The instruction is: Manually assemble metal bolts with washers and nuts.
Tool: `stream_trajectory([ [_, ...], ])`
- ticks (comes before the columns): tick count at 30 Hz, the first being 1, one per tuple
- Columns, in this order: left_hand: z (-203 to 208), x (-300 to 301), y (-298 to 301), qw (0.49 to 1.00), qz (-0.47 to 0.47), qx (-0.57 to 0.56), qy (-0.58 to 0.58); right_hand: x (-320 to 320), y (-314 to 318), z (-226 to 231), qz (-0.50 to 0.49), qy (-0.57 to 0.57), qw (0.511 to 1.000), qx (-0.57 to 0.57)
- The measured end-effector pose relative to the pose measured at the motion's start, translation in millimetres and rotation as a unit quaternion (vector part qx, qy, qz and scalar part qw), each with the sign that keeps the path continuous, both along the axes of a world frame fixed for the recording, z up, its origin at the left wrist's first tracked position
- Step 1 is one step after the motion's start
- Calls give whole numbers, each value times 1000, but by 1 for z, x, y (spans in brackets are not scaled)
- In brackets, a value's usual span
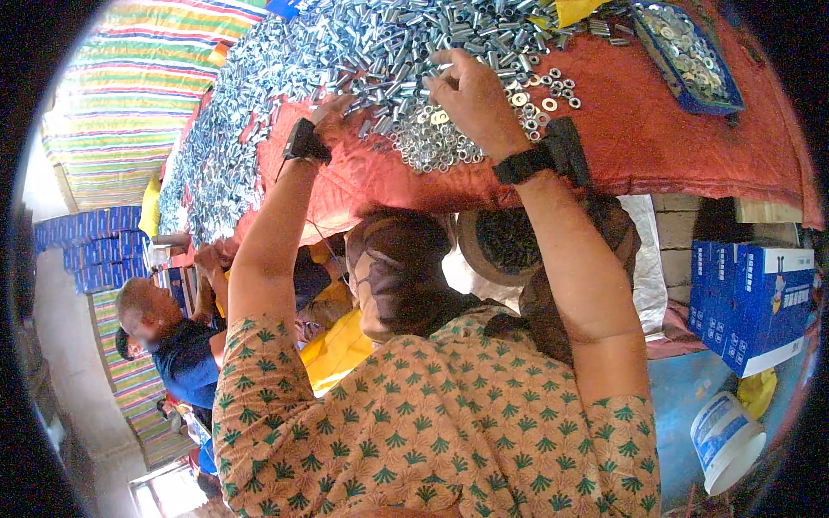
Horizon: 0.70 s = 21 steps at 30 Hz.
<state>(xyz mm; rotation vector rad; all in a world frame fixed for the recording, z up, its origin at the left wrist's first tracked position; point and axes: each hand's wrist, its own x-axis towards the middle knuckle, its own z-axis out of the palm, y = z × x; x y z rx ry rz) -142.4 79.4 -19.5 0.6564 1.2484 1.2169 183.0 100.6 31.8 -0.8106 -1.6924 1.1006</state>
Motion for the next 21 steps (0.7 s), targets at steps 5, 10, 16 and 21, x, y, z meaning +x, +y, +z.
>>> stream_trajectory([
  [5,1,-19,-22,879,-53,164,445,9,10,2,-7,106,993,-56],
  [10,29,13,-52,998,38,2,-47,31,20,11,-37,210,966,-146],
  [16,15,42,-37,961,4,-28,276,41,27,13,-112,309,931,-161],
  [21,3,75,-10,861,-25,10,508,51,37,9,-126,350,911,-179],
])
